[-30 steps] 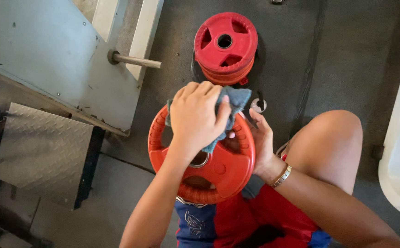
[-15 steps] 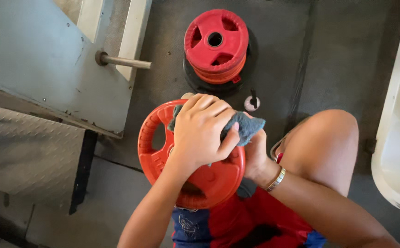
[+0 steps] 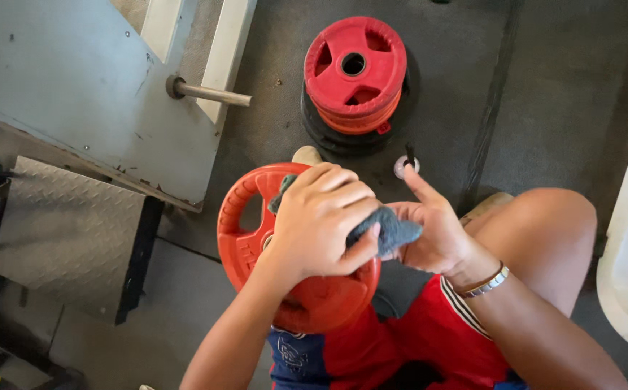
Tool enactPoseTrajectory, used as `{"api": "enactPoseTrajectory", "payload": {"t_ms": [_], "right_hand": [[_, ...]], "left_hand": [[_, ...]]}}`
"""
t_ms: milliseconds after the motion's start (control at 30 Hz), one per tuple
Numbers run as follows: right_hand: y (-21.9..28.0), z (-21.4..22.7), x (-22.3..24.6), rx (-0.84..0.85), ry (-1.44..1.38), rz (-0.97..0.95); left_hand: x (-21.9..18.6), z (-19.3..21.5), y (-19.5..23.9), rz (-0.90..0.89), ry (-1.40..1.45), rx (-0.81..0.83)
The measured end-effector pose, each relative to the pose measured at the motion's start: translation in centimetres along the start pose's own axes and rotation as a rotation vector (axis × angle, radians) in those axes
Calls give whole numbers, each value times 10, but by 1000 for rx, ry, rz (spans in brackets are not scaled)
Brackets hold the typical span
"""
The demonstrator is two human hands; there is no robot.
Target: The person sits on the gym floor and wipes a red weight plate with a cloth, rotating it to clean both sides and the inner rim. They briefly pick up a phone, then continue wiping the plate and other stacked plates nearby.
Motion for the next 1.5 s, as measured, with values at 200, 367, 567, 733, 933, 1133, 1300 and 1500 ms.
{"api": "enactPoseTrajectory", "payload": {"t_ms": [200,367,567,733,933,1133,1300,1500], "right_hand": [[4,-23,1,129,70,-29],[-11,-1,-5,94,47,-113],[6,-44,-8,228,160,-130],[-5,-21,-10,144,223,-92],[-3,-25,-8,56,332,-47],[4,-17,-5,-86,405,-6],[0,-11,-5,-25,369,80],[11,-16,-2,-41,263,88]], "left_hand": [[-31,-5,1,-51,112,13],[-54,-21,8,-66,195,216],[-66,-16,13,-70,257,215],[-83,-30,34,-99,273,254],[-107,-51,64,-72,216,362],[-130,-62,106,-118,200,396],[-138,-45,145,-243,208,363],[-120,3,172,-246,297,316]]}}
Point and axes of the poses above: each hand's wrist, its own y-axis away from the middle knuckle, its own z-axis out of the back of the hand, x = y × z, the point moved 8 cm from there along -y, towards the middle knuckle, and after that the axes turned 10 degrees about -z, right-handed, at the moved point
